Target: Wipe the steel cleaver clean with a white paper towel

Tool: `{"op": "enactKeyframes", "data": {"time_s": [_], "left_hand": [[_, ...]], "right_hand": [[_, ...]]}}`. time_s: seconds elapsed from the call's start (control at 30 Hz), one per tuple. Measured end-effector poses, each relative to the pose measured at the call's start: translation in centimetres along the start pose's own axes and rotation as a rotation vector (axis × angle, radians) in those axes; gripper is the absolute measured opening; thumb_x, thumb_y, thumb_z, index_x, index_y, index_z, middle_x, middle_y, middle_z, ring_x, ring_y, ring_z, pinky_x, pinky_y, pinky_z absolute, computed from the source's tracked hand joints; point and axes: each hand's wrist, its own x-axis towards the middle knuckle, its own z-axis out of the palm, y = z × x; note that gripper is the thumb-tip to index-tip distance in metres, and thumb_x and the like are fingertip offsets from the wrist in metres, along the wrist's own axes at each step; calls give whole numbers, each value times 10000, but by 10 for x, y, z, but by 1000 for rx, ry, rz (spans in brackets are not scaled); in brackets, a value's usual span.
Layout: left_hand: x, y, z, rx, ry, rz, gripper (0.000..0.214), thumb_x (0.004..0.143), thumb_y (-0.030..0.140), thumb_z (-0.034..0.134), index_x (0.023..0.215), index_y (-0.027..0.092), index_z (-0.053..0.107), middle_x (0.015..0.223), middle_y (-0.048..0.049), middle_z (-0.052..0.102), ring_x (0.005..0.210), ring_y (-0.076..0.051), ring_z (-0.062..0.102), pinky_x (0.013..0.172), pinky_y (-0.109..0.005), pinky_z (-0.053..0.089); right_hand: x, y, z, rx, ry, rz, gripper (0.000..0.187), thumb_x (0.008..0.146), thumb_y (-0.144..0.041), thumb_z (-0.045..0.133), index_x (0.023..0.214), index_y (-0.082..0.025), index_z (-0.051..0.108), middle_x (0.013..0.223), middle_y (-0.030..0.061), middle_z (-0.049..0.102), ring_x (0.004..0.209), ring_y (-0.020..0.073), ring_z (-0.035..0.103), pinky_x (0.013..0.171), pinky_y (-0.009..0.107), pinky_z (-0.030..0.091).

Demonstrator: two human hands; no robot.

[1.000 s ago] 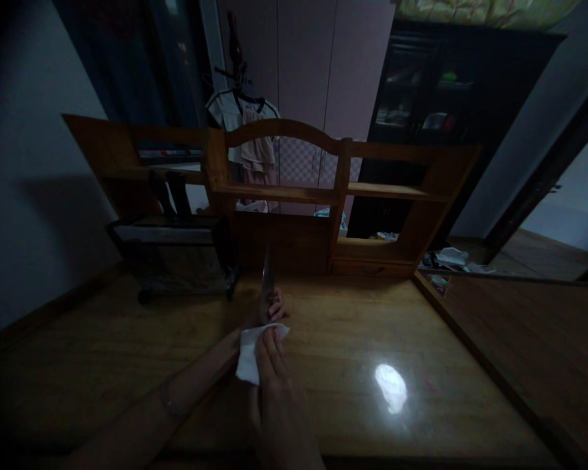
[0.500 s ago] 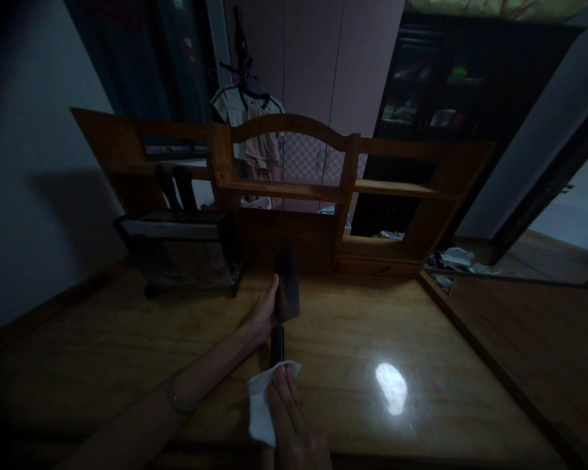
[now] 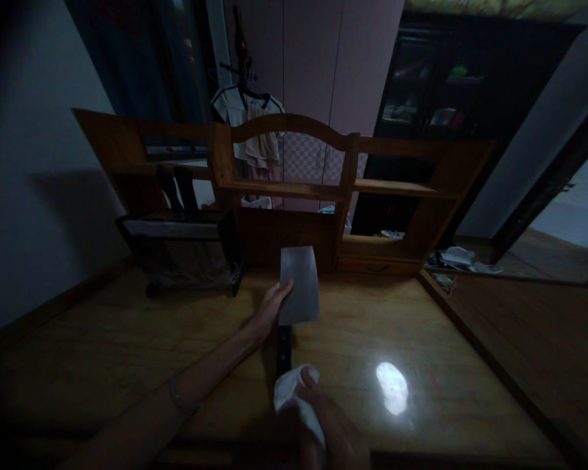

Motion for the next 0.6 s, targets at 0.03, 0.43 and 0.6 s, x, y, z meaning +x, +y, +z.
{"op": "enactKeyframes", "data": {"time_s": [0.03,0.43,0.6], "left_hand": [[0,1,1,31,5,28,486,763,587,647,961,144,682,857,-48,696,750,-177,625,711,-270,474],[-1,6,-5,322,76,231,367,816,497,589,730,142,621,662,17,547,634,-130,457,578,-223,338],[-3,7,-6,374,70,251,362,840,480,566,708,145,600,644,24,526,619,-126,447,573,-223,322]], "right_hand": [[8,0,-1,24,1,-23,520,880,-118,417,1371,-270,499,1376,29,555,1222,220,564,962,309,521],[51,-14,46,-39,-201,-99,713,774,20,387,1468,-139,347,1570,105,210,1449,268,156,1112,504,353],[32,-7,46,0,-174,-208,677,722,14,400,1390,-82,458,1547,134,266,1440,281,185,1093,492,385]]}}
